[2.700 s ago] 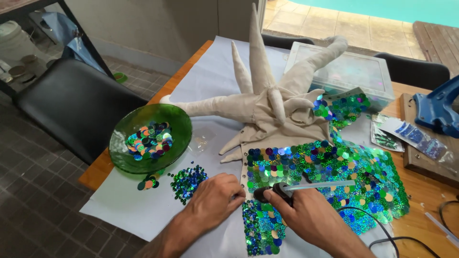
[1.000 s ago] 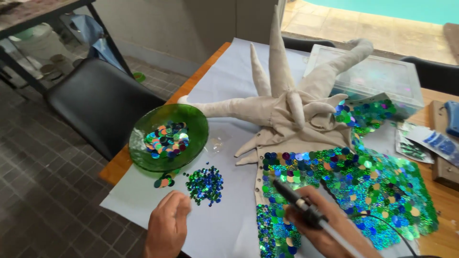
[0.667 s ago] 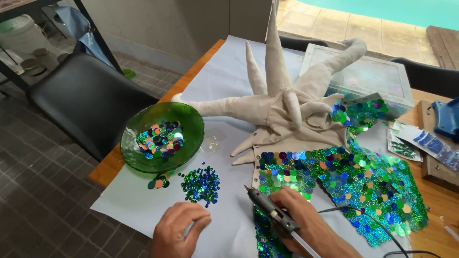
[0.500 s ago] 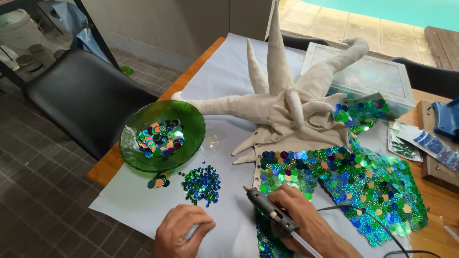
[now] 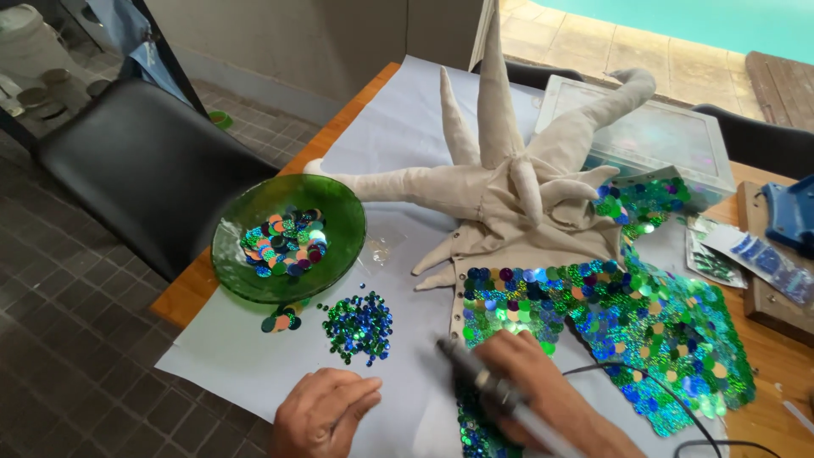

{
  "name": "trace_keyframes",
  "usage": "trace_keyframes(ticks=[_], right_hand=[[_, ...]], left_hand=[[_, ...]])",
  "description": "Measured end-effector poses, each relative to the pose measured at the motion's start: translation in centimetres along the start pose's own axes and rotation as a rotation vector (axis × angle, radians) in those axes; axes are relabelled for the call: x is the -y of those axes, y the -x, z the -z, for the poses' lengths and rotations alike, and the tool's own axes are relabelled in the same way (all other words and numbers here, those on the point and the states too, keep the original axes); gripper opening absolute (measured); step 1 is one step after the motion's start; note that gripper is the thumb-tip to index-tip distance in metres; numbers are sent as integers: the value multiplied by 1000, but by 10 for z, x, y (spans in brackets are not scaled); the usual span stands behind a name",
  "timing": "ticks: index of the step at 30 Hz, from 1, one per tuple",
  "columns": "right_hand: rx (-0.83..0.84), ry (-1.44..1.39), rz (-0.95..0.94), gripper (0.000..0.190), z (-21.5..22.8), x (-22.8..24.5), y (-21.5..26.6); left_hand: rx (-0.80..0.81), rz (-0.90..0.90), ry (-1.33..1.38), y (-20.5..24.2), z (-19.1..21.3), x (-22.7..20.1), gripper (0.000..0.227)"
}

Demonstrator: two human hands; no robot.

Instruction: Applying sequins to a fabric piece using a hot glue gun

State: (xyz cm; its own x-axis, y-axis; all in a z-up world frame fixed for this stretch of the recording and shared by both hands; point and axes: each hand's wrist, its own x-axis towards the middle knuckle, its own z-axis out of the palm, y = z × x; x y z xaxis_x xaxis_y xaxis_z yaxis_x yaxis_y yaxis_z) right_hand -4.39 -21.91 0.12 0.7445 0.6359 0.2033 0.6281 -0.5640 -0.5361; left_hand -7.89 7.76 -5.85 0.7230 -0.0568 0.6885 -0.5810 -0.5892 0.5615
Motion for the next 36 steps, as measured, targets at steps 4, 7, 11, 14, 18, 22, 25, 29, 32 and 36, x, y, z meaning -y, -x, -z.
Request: trace_keyframes(ticks=[4,7,11,14,18,22,25,29,32,36], right_hand=[[-111,-282,-397,29,7,7,7],[-161,-503,-556,29,17,21,5],[-149,-665,-600,27,17,18,5],[-134,-656,-572,23,17,23,2],[-137,-739,-562,25,17,18,7],[-155,-905,-632,41,21,29,1],[-186,-1027,-704,51,13,19,1],[49,-817,-943,38,34,36,-4],[48,-913,-774,47,30,32,0],[-124,-1183,-694,61,14,22,4]], left_hand=[[55,47,-14,1,2,-3,19],[89,96,-6,-2,4,-10,17],[107,104,11,-5,-3,-15,14],[152,104,11,-4,-8,-20,14],[181,100,28,-5,-10,-21,15],[170,102,10,-4,-11,-20,8],[216,85,42,-4,-12,-18,5],[270,-132,126,-17,-10,-24,13],[494,-91,56,-4,-26,-23,13],[563,-66,32,-19,-33,-45,16]])
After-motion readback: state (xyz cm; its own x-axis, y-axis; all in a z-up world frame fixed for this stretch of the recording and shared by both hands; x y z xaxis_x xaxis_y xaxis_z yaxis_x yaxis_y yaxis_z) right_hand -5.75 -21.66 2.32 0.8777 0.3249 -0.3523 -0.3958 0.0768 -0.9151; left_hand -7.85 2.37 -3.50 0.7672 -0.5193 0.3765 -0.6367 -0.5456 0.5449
